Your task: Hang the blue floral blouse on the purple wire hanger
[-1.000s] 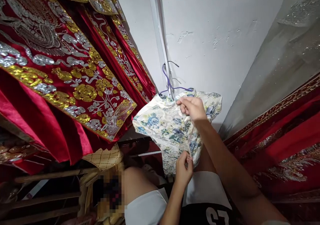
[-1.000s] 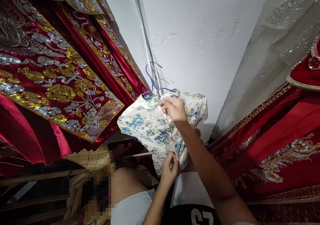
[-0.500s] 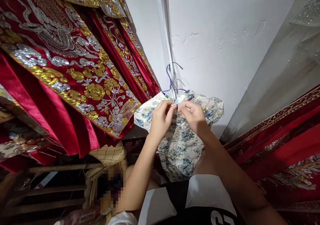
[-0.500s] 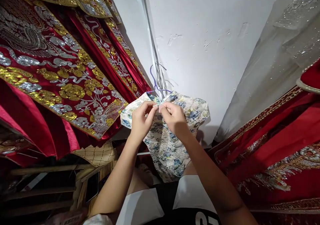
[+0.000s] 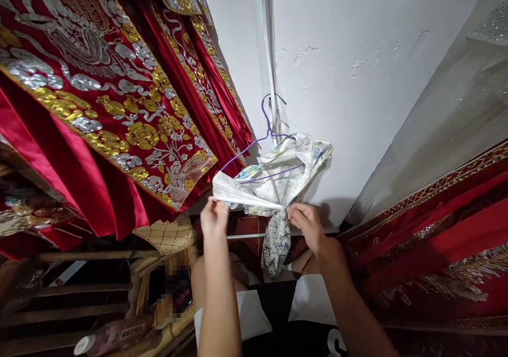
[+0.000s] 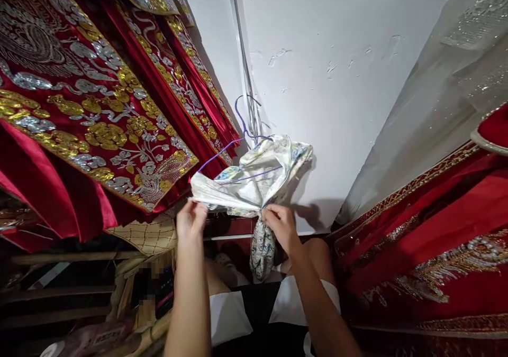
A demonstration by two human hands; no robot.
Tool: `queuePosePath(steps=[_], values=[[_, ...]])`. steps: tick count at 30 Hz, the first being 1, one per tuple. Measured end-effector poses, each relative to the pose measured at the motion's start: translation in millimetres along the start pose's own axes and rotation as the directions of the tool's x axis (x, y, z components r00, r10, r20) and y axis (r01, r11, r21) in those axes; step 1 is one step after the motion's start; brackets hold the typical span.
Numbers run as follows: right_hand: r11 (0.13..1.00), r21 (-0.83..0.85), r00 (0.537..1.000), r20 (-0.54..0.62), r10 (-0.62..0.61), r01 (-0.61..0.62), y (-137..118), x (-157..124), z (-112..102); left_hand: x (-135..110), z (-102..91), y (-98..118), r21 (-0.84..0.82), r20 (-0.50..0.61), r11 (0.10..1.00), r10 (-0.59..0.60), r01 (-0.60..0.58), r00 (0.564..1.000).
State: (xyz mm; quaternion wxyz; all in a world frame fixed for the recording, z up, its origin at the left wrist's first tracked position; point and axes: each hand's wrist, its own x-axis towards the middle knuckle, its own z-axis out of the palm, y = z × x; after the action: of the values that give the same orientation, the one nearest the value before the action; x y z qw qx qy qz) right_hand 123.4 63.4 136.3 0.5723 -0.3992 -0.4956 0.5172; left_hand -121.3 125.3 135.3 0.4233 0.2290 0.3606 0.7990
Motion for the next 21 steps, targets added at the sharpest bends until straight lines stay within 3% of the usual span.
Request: queuePosePath(steps=[3,6,9,12,14,16,18,19,21], values=[[0.985,0.170,0.994,-0.102,0.043,-0.025,11.7,-25.1,4.9,-37.4,-15.2,-37.6,-0.027,-0.037,0.988,-0.152,0.151,0.988],[0.985,0.149,0.988,-0.112,0.104,-0.086,25.3,-45.7,-5.2,-61.1,-31.9,-50.0,-0.066,-0.102,0.976,-0.212,0.206,0.972],[0.984,0.065,0.986,-0.004,0.169,-0.168,33.9,-58.6,-26.0,-67.2,-44.3,-31.7,-0.103,-0.093,0.982,-0.169,0.159,0.981],[0.964,-0.027,0.953,0.147,0.265,-0.264,35.8,-59.9,-39.2,-76.2,-41.7,-1.9,-0.144,0.062,0.987,-0.064,0.073,0.996],[0.959,-0.112,0.939,0.200,0.279,-0.261,36.4,-55.2,-39.0,-91.5,-30.1,11.4,-0.158,0.200,0.984,-0.052,0.085,0.978],[0.968,-0.157,0.968,0.131,0.215,-0.194,38.9,-49.4,-33.4,-112.2,-13.5,14.3,-0.139,0.359,0.978,-0.093,0.152,0.929],[0.982,-0.117,0.989,-0.017,0.149,-0.150,43.1,-45.2,-26.0,-133.3,3.8,8.6,-0.064,0.532,0.978,-0.137,0.201,0.835],[0.986,-0.080,0.988,-0.059,0.141,-0.145,45.1,-44.1,-23.0,-142.9,11.7,4.0,0.004,0.623,0.979,-0.162,0.204,0.765],[0.987,-0.042,0.988,-0.024,0.154,-0.155,47.0,-43.7,-20.2,-158.6,24.3,-4.9,0.170,0.769,0.977,-0.214,0.131,0.602]])
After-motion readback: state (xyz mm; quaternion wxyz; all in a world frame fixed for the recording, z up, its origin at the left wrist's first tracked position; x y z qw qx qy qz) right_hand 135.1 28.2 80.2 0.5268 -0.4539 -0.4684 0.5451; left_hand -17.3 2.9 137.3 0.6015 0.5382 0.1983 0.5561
